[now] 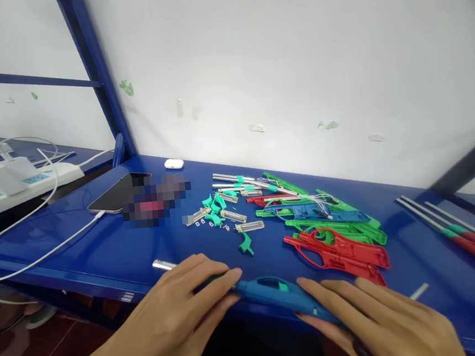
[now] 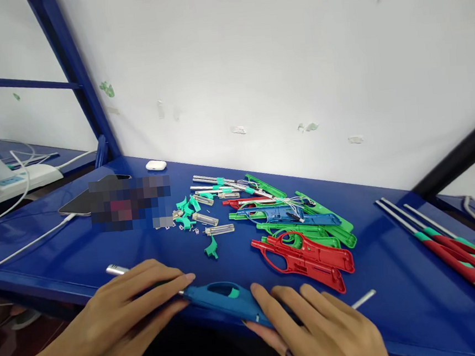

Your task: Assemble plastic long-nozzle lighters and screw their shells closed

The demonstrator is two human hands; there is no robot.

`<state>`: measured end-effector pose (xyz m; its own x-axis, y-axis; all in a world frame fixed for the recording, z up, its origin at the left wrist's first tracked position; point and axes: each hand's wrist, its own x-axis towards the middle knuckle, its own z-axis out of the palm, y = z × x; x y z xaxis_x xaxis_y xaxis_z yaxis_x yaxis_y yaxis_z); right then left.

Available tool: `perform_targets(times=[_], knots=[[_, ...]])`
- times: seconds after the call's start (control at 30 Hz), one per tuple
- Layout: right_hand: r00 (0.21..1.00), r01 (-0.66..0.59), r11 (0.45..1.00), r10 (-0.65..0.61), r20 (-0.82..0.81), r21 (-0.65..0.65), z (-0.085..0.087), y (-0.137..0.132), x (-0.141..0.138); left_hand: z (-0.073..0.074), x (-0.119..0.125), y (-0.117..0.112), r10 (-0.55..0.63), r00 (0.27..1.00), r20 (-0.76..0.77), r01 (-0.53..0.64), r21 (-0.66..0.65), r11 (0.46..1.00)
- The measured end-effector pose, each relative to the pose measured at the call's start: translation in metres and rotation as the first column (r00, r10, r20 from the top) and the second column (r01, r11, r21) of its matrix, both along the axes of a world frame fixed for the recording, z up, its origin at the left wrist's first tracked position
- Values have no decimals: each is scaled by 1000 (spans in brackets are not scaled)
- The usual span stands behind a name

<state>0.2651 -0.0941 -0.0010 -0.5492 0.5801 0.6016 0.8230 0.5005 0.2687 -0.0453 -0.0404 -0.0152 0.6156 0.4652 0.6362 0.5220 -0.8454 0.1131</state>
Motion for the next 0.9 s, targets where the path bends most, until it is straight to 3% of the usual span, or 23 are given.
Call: perform_targets(times=[0.27, 0.5, 0.63, 0.77, 0.9], knots=[[987, 7, 1000, -11, -160, -23, -8, 13, -12, 0, 8, 9, -34, 993, -116, 36, 17, 999], [980, 6, 986, -39, -194, -165, -17, 11, -6, 5, 9, 11, -13, 950, -313, 82, 210, 974], [975, -20, 985, -18, -220, -171, -19, 11, -6, 6, 16, 13, 26, 938, -346, 89, 312, 946], [976, -17, 979, -28, -217, -204, -23, 11, -5, 17, 21, 14, 11, 906, -424, 160, 367, 916], [971, -18, 971, -39, -234, -239, -26, 11, -5, 38, 29, 16, -20, 807, -591, 263, 329, 907]])
